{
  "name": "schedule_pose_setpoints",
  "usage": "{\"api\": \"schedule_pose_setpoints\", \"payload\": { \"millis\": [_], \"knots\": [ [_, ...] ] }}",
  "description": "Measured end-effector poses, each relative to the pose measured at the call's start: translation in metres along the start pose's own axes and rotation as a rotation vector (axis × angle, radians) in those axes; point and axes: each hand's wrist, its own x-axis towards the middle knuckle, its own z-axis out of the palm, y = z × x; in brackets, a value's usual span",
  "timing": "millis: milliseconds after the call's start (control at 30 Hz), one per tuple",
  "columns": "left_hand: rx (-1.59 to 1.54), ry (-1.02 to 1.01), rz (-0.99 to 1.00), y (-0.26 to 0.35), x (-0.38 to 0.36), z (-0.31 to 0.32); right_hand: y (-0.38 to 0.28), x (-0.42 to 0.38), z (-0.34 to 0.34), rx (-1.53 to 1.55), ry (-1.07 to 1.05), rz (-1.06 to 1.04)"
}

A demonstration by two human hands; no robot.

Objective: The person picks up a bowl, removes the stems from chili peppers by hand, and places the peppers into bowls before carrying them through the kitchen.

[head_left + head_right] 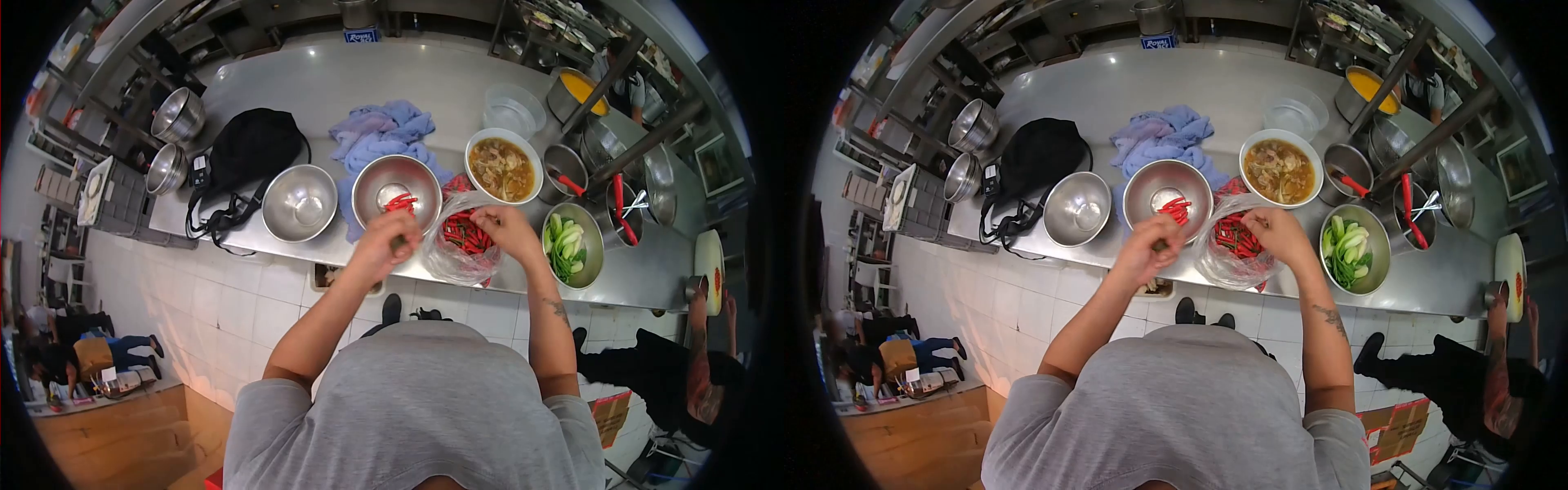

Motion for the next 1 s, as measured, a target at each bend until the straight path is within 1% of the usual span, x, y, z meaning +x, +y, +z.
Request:
{"api": "schedule_pose_setpoints", "payload": {
  "millis": [33, 133, 200, 233, 300, 400, 433, 500, 533, 600, 633, 700, 733, 800, 833, 900, 933, 1000],
  "knots": [
    [0.016, -0.031, -0.051, -0.006, 0.004, 0.008, 0.010, -0.002, 0.008, -0.186, 0.082, -0.030],
    [0.109, -0.108, -0.177, -0.024, 0.018, 0.027, 0.005, -0.004, 0.028, -0.530, 0.237, 0.046],
    [0.224, -0.125, -0.223, -0.034, 0.028, 0.030, 0.007, -0.001, 0.033, -0.553, 0.258, 0.139],
    [0.313, -0.047, -0.175, -0.039, 0.032, 0.031, 0.007, -0.001, 0.034, -0.565, 0.266, 0.184],
    [0.487, 0.112, -0.078, -0.041, 0.036, 0.041, -0.001, -0.006, 0.029, -0.422, 0.234, 0.100],
    [0.723, 0.188, 0.099, -0.048, 0.044, 0.036, -0.024, -0.019, 0.019, -0.254, 0.202, 0.009],
    [0.732, 0.195, 0.109, -0.051, 0.045, 0.035, -0.031, -0.023, 0.020, -0.206, 0.195, -0.015],
    [0.751, 0.206, 0.129, -0.052, 0.045, 0.035, -0.036, -0.027, 0.025, -0.139, 0.252, -0.133],
    [0.719, 0.222, 0.158, -0.053, 0.045, 0.034, -0.039, -0.029, 0.027, -0.105, 0.282, -0.191],
    [0.654, 0.253, 0.214, -0.051, 0.043, 0.034, -0.045, -0.031, 0.028, 0.002, 0.251, -0.163],
    [0.504, 0.181, 0.143, -0.047, 0.042, 0.031, -0.047, -0.032, 0.027, 0.055, 0.235, -0.150],
    [0.202, 0.043, 0.004, -0.032, 0.034, 0.026, -0.043, -0.031, 0.031, 0.172, 0.246, -0.203],
    [0.093, -0.007, -0.032, -0.027, 0.030, 0.024, -0.042, -0.030, 0.032, 0.232, 0.248, -0.232],
    [-0.124, -0.101, -0.100, -0.017, 0.021, 0.018, -0.045, -0.026, 0.032, 0.217, 0.171, -0.275],
    [-0.138, -0.120, -0.114, -0.013, 0.016, 0.016, -0.047, -0.024, 0.032, 0.211, 0.135, -0.295],
    [-0.169, -0.160, -0.136, -0.004, 0.006, 0.012, -0.053, -0.015, 0.034, 0.271, 0.071, -0.264],
    [-0.208, -0.120, -0.101, 0.003, 0.001, 0.011, -0.058, -0.009, 0.036, 0.301, 0.036, -0.248],
    [-0.289, -0.038, -0.036, 0.013, -0.009, 0.006, -0.079, 0.008, 0.036, 0.176, 0.011, -0.254]
  ]
}}
